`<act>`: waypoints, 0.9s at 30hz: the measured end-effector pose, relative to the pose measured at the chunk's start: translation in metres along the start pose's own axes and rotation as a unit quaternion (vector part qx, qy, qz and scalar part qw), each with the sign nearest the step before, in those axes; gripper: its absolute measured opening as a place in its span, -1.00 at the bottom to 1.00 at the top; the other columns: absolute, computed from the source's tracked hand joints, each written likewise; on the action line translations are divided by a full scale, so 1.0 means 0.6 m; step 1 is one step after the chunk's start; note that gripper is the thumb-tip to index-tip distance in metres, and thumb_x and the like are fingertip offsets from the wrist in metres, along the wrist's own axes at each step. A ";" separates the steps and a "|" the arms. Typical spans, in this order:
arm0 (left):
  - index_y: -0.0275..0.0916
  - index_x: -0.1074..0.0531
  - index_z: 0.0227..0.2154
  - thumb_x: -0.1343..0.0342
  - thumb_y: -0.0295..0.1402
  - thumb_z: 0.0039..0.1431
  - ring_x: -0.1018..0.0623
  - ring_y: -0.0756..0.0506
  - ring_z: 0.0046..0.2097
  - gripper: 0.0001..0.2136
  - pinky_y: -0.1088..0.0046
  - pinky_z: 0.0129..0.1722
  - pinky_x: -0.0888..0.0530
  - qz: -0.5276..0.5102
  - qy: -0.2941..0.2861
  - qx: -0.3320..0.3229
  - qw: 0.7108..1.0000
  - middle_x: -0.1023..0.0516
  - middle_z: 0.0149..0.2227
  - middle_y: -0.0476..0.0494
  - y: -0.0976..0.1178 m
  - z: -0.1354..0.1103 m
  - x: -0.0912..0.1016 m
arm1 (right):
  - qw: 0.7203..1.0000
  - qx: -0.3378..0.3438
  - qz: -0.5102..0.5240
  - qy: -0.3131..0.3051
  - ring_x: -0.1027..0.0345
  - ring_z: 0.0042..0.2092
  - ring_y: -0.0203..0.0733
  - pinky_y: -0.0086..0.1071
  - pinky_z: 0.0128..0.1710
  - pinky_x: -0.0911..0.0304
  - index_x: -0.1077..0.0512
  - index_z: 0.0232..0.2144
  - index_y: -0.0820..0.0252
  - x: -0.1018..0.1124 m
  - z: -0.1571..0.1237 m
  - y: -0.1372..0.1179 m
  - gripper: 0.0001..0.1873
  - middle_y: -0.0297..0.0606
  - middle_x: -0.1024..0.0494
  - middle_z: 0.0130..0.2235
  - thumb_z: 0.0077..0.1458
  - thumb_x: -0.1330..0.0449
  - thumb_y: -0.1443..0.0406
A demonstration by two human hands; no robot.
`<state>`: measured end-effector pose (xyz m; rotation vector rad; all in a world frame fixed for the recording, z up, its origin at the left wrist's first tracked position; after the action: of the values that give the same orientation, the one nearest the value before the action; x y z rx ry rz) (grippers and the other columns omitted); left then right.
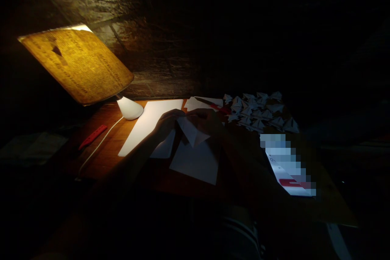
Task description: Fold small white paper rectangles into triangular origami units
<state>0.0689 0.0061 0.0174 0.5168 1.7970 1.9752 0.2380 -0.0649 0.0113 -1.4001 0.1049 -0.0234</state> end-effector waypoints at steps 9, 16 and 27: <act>-0.23 -0.58 -0.12 -0.22 -0.28 -0.01 -0.46 -0.03 -0.49 -0.65 0.46 -0.46 -0.34 -0.042 -0.009 0.063 0.997 -0.52 -0.53 0.00 -0.004 -0.008 -0.001 | 0.995 0.014 -0.094 -0.031 -0.43 -0.32 -0.17 -0.31 -0.31 -0.30 -0.63 -0.25 0.14 -0.002 -0.012 -0.008 -0.66 -0.28 -0.61 -0.34 -0.04 -0.40 0.06; -0.24 -0.53 -0.09 -0.36 0.06 0.06 -0.56 -0.05 -0.40 -0.48 0.42 -0.35 -0.49 -0.072 -0.042 0.031 0.996 -0.59 -0.43 -0.03 -0.010 -0.004 -0.005 | 0.995 0.028 -0.098 -0.007 -0.31 -0.35 -0.21 -0.35 -0.36 -0.18 -0.46 -0.29 0.11 0.002 -0.009 -0.001 -0.69 -0.37 -0.46 -0.37 -0.07 -0.38 0.14; -0.32 -0.55 -0.49 -0.52 -0.11 -0.13 -0.51 0.00 -0.45 -0.62 0.48 -0.42 -0.41 -0.005 -0.001 0.021 1.000 -0.58 -0.49 -0.08 -0.014 -0.004 0.001 | 0.996 0.010 -0.073 -0.040 -0.27 -0.41 -0.23 -0.34 -0.41 -0.17 -0.47 -0.44 0.13 -0.012 -0.012 0.004 -0.57 -0.32 -0.46 -0.44 0.08 -0.32 -0.10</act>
<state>0.0677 0.0049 0.0089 0.5218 1.8384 1.9332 0.2301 -0.0709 0.0082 -1.3855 -0.0649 -0.0900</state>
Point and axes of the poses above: each hand's wrist, its own z-axis towards the middle knuckle, its own x-axis out of the back of the hand, y = z × x, the point moved 4 cm from there along z, towards the middle knuckle
